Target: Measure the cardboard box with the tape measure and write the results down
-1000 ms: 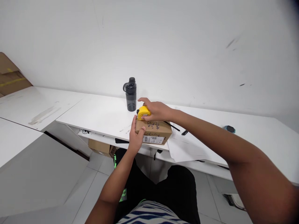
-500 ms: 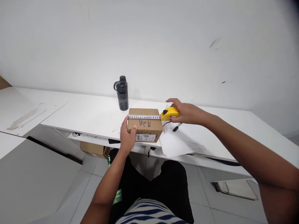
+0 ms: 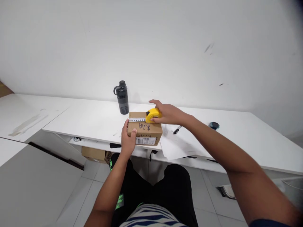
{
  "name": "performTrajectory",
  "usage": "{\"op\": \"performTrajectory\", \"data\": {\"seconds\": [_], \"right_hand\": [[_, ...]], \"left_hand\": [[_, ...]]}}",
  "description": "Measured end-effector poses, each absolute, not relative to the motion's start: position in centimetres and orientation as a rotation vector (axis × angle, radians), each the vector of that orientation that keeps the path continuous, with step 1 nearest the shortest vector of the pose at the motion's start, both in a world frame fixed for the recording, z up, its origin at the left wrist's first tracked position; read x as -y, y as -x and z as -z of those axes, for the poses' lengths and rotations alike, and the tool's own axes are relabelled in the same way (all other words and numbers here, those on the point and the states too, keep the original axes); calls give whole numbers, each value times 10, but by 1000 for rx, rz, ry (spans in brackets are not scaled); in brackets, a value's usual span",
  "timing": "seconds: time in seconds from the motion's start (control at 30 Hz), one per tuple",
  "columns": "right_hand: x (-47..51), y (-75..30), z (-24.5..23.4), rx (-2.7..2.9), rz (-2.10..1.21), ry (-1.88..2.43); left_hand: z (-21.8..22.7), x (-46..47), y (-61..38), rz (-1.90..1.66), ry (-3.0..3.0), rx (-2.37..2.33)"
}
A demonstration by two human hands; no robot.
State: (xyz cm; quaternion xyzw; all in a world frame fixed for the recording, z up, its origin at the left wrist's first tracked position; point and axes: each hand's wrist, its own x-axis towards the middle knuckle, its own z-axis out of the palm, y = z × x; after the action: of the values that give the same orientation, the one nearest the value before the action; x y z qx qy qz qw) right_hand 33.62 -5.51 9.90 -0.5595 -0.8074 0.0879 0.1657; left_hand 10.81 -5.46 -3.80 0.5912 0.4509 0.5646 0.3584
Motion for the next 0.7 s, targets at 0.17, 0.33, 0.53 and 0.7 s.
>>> {"op": "performTrajectory", "data": {"seconds": [0.17,0.33,0.53,0.7], "right_hand": [[31,-278,-94,2356,-148,1436],[28,-247,-88,2319,-149,1329],[58,-292,-72,2048,-41,1278],[99,-372,-32,1474,-176,1368]], "left_hand": [[41,57,-111,-1463,-1481,-1161],[50,59,-121,-1556,-1386,-1132],[48,30,-130,-1642,-1383,-1135],[41,9,-145,-1693,-1606,-1137]]}}
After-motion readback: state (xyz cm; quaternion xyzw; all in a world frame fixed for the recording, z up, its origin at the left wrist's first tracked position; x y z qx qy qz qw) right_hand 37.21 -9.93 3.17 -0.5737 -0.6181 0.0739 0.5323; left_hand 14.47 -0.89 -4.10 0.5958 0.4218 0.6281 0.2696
